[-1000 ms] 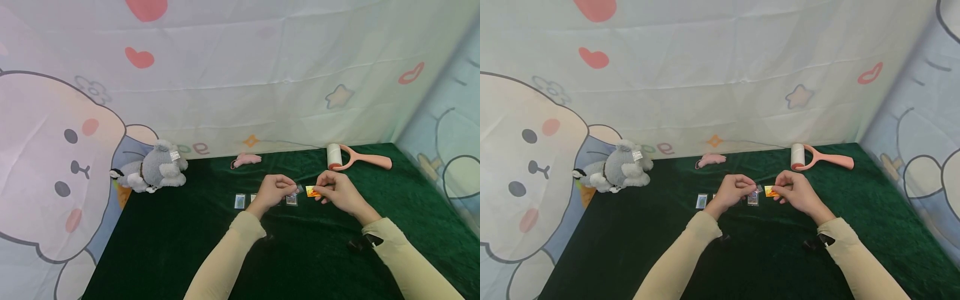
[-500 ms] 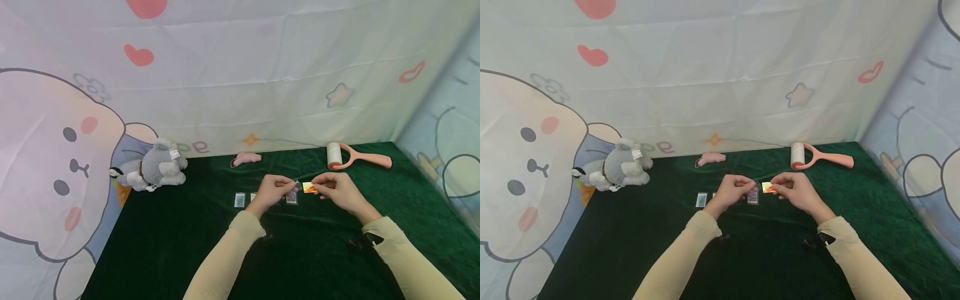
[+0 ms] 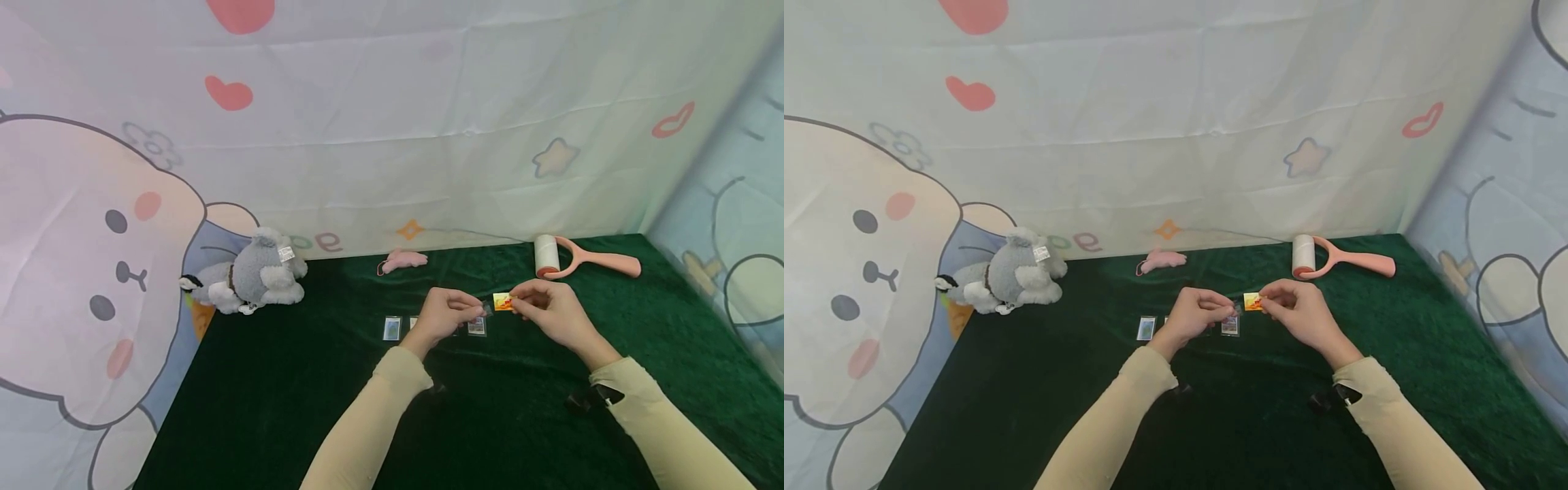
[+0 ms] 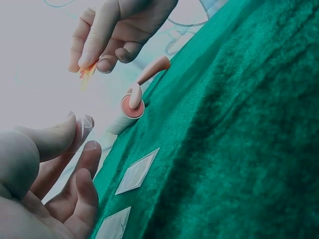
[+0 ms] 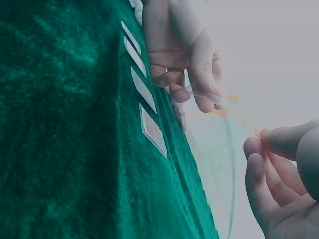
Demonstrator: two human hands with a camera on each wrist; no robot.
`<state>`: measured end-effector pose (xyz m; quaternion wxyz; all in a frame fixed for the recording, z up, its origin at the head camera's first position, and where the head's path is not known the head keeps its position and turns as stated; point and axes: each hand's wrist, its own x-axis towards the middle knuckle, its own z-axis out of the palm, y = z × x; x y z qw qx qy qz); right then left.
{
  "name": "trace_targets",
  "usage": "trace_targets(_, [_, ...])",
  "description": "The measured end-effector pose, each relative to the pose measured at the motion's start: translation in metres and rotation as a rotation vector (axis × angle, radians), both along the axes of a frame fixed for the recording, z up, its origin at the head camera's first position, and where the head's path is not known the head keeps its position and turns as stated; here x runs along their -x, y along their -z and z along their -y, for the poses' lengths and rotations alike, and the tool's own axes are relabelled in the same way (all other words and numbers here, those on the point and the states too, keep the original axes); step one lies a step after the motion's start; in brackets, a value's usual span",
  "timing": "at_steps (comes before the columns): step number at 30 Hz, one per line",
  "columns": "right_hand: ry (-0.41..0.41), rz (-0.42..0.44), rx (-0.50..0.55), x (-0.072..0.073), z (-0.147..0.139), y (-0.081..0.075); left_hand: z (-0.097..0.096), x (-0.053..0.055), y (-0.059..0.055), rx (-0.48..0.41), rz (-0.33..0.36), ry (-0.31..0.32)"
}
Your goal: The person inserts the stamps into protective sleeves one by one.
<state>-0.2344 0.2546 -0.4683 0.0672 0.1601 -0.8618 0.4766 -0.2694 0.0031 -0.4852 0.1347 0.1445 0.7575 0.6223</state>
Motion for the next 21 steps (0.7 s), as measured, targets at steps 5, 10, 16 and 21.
trace_targets(5, [0.02, -0.031, -0.02, -0.0009, 0.0016, 0.0004, -0.0002, -0.0009, -0.0006, -0.007, 0.011, -0.017])
trace_targets(10, [0.031, -0.052, -0.019, -0.0022, 0.004, -0.0021, -0.0011, -0.0002, 0.0001, 0.012, 0.001, -0.045])
trace_targets(16, [0.036, -0.056, -0.042, -0.0036, 0.006, -0.0042, -0.0018, -0.0001, -0.0006, 0.013, -0.007, -0.055])
trace_targets(21, [0.041, -0.057, -0.06, -0.0038, 0.0065, -0.0022, -0.0024, -0.0009, -0.0012, 0.001, 0.005, -0.058])
